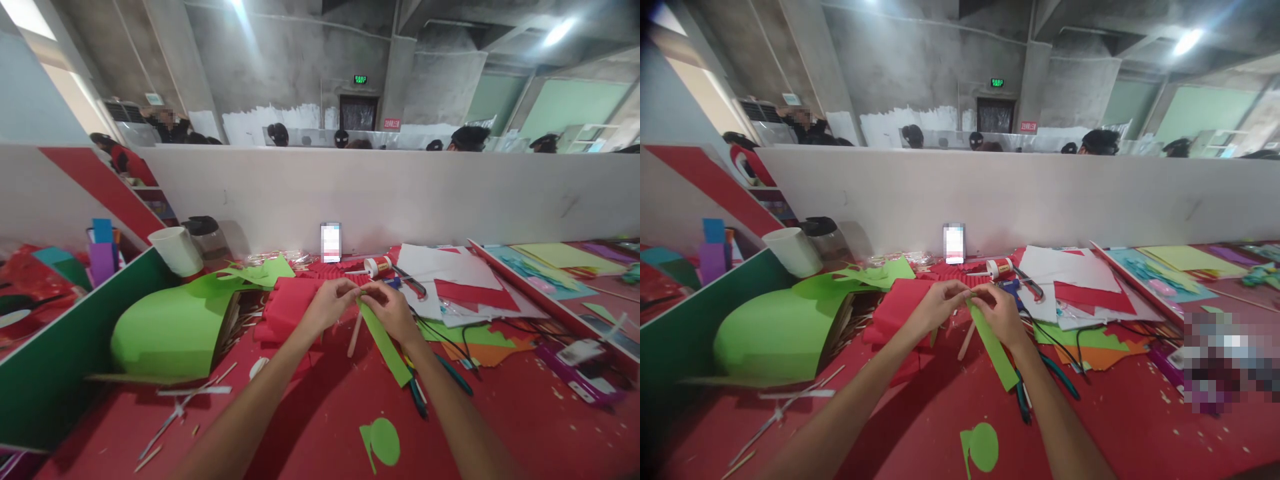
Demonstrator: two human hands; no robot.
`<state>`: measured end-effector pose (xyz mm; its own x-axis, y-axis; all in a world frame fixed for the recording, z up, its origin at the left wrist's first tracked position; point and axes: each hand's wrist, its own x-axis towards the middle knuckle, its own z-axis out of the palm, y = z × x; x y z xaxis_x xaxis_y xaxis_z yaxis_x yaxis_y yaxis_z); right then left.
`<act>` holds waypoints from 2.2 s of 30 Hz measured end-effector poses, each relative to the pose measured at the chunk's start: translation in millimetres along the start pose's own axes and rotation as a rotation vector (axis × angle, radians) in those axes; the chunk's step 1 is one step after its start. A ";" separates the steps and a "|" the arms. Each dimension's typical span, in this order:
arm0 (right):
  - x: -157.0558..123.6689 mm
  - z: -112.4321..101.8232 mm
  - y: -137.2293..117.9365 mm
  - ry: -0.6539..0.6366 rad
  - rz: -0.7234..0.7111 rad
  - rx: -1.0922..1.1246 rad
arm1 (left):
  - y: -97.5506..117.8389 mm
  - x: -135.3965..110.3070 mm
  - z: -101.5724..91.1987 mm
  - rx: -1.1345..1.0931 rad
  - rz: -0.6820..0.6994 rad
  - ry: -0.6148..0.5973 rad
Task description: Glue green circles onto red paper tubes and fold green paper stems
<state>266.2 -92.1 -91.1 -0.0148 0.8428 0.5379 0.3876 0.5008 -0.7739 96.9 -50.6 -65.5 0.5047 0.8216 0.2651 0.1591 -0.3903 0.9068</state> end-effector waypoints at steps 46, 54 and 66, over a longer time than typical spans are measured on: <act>2.4 -3.0 -1.2 0.134 0.084 0.122 | 8.3 -1.5 2.1 -0.020 0.022 0.079; 1.9 -2.3 0.0 0.101 0.120 0.126 | 3.2 -1.7 3.6 0.036 0.023 0.066; 3.2 -1.2 3.5 -0.003 0.154 0.151 | 1.6 -4.2 2.2 0.299 0.069 0.082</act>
<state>268.7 -87.9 -91.7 0.0306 0.9121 0.4088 0.2432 0.3899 -0.8882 96.9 -55.6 -65.9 0.4548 0.8149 0.3595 0.3752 -0.5413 0.7525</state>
